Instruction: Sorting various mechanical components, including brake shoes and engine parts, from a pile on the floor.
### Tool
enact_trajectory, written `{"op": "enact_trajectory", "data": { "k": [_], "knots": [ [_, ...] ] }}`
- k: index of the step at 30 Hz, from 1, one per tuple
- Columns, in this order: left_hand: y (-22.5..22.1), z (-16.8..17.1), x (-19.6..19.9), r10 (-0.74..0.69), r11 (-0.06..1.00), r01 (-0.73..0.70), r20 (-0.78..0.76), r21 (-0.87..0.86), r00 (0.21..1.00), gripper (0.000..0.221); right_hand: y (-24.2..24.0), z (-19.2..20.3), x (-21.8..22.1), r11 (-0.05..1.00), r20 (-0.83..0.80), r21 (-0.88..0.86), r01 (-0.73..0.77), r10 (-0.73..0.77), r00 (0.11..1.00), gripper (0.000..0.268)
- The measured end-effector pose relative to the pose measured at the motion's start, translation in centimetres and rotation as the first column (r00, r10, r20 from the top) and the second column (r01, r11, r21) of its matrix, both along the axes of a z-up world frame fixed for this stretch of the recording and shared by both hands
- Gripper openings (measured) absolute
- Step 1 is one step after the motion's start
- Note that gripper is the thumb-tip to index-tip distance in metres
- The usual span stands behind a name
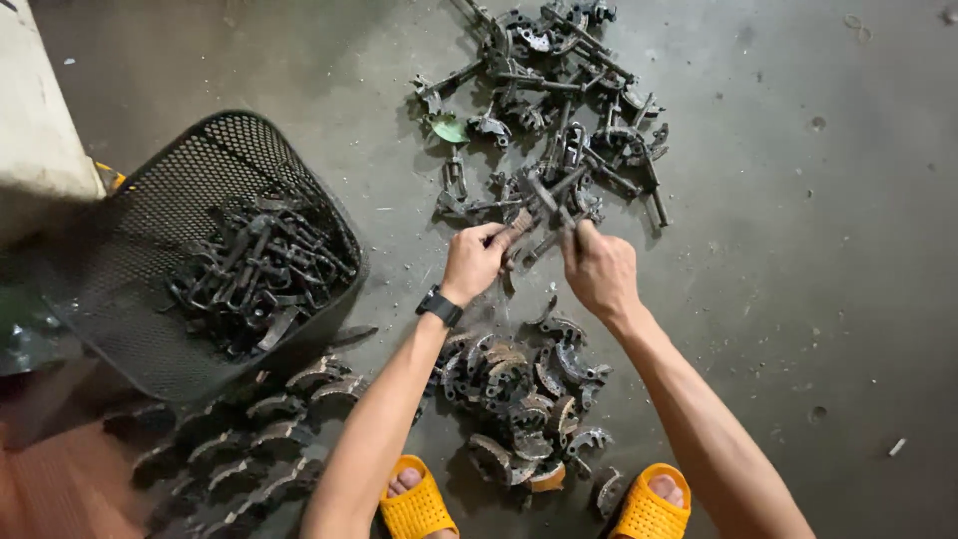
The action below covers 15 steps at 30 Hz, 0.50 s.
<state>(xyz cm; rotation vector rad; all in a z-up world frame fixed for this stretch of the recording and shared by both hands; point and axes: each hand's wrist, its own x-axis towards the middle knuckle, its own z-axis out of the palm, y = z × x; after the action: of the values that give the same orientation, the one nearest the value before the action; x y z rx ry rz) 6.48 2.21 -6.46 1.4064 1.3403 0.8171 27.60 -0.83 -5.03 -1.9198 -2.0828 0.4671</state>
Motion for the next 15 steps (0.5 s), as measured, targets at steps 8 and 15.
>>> {"op": "enact_trajectory", "data": {
  "k": [8, 15],
  "knots": [
    [0.4, -2.8, -0.8, 0.032, 0.990, 0.020, 0.356, -0.139, 0.934, 0.037, -0.2, 4.3, -1.0, 0.887, -0.322, 0.462, -0.012, 0.181, 0.929, 0.017],
    [0.2, -2.2, -1.0, 0.058, 0.981, 0.035, 0.458, -0.193, 0.887, 0.041, -1.3, 8.3, -2.7, 0.924, -0.426, 0.379, 0.044, 0.132, 0.895, 0.018]
  ]
}}
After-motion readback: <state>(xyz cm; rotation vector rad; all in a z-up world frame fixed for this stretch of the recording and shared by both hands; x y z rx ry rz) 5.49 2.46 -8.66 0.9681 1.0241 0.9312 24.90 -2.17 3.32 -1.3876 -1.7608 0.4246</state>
